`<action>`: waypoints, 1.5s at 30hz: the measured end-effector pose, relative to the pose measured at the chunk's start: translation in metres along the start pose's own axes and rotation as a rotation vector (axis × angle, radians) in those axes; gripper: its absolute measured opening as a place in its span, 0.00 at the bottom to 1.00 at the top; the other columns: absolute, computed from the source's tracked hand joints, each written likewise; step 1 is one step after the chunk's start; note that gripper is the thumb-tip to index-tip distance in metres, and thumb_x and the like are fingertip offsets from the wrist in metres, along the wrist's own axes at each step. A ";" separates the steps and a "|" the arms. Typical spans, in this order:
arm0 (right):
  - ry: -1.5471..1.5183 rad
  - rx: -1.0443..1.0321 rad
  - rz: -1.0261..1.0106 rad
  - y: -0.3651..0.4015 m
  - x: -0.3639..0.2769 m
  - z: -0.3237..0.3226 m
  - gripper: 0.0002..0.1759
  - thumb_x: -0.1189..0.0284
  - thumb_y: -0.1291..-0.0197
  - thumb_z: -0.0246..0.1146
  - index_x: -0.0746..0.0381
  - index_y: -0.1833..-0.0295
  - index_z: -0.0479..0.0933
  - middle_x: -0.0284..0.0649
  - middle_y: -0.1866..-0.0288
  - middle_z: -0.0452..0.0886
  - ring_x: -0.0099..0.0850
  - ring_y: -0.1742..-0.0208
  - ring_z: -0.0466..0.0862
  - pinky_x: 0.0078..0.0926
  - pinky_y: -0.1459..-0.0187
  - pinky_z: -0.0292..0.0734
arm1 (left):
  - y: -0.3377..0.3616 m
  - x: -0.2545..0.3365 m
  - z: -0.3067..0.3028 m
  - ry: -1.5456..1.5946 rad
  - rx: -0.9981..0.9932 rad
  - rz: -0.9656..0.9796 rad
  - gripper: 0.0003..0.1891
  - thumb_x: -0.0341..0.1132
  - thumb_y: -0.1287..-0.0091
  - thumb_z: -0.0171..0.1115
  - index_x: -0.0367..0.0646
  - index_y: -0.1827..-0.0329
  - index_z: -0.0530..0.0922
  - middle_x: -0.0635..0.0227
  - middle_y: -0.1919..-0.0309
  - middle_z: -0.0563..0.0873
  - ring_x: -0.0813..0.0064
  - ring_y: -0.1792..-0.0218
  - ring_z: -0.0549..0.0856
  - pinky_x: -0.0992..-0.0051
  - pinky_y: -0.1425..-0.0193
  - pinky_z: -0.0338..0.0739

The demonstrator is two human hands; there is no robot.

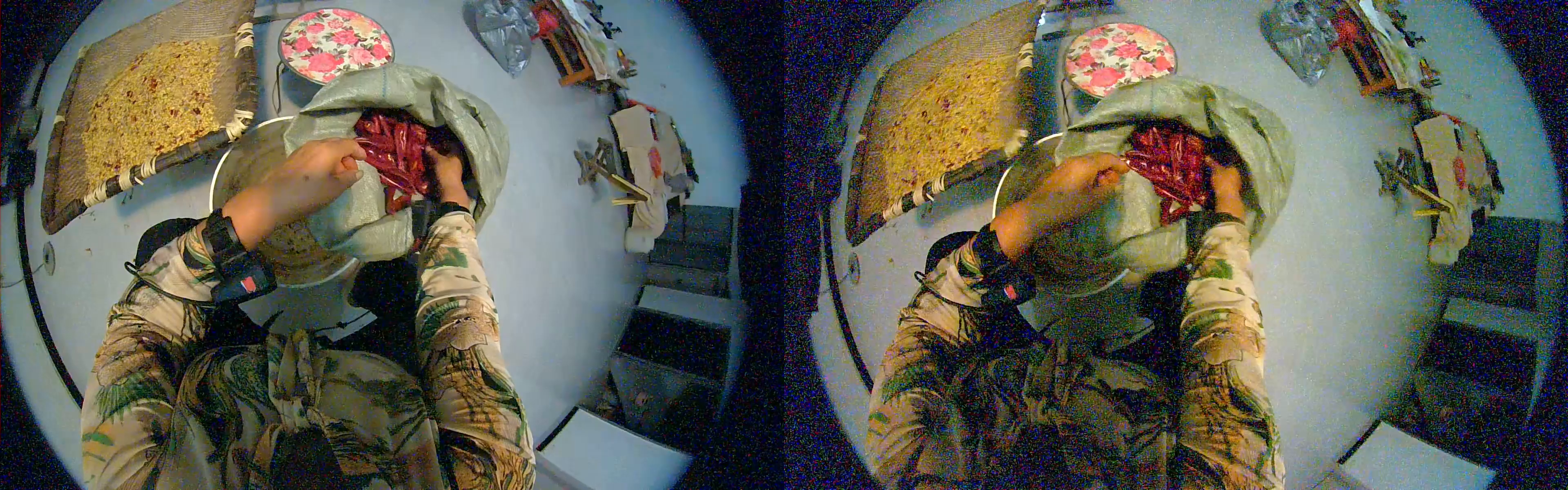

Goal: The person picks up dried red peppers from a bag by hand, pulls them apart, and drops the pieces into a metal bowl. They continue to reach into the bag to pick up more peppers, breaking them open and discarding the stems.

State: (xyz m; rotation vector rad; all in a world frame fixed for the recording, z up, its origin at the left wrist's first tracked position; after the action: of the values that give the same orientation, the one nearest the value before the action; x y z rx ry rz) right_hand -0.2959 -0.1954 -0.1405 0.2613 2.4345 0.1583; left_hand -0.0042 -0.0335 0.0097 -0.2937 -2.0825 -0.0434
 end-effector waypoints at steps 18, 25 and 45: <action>-0.699 -0.168 -0.241 0.092 -0.088 -0.068 0.15 0.78 0.47 0.69 0.68 0.53 0.75 0.42 0.63 0.84 0.31 0.62 0.84 0.24 0.61 0.79 | 0.000 0.001 0.001 0.143 -0.007 0.059 0.16 0.35 0.36 0.60 0.38 0.48 0.78 0.62 0.65 0.84 0.71 0.64 0.83 0.72 0.58 0.78; -0.816 -0.291 -0.165 0.161 -0.151 -0.059 0.15 0.79 0.43 0.65 0.70 0.52 0.72 0.48 0.61 0.84 0.33 0.64 0.86 0.25 0.65 0.81 | -0.004 -0.006 0.011 0.161 0.032 0.043 0.16 0.38 0.38 0.61 0.35 0.52 0.78 0.56 0.64 0.84 0.61 0.61 0.84 0.65 0.56 0.77; -0.348 -0.125 -0.561 0.176 -0.164 -0.039 0.19 0.70 0.51 0.72 0.65 0.54 0.80 0.42 0.63 0.82 0.32 0.64 0.81 0.27 0.59 0.76 | -0.020 -0.018 0.017 0.755 0.142 -0.084 0.06 0.30 0.37 0.64 0.37 0.63 0.78 0.70 0.71 0.83 0.81 0.69 0.82 0.79 0.65 0.77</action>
State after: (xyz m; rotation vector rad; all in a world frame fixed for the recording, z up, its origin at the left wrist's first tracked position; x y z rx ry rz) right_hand -0.1724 -0.0634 0.0225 -0.4176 2.0505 0.0117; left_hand -0.0147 -0.0536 -0.0128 -0.0781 -1.3381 -0.0476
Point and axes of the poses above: each hand's wrist, its own y-axis away from the middle knuckle, its own z-axis out of the palm, x = y × z, the point moved 5 cm from there along -y, towards the middle knuckle
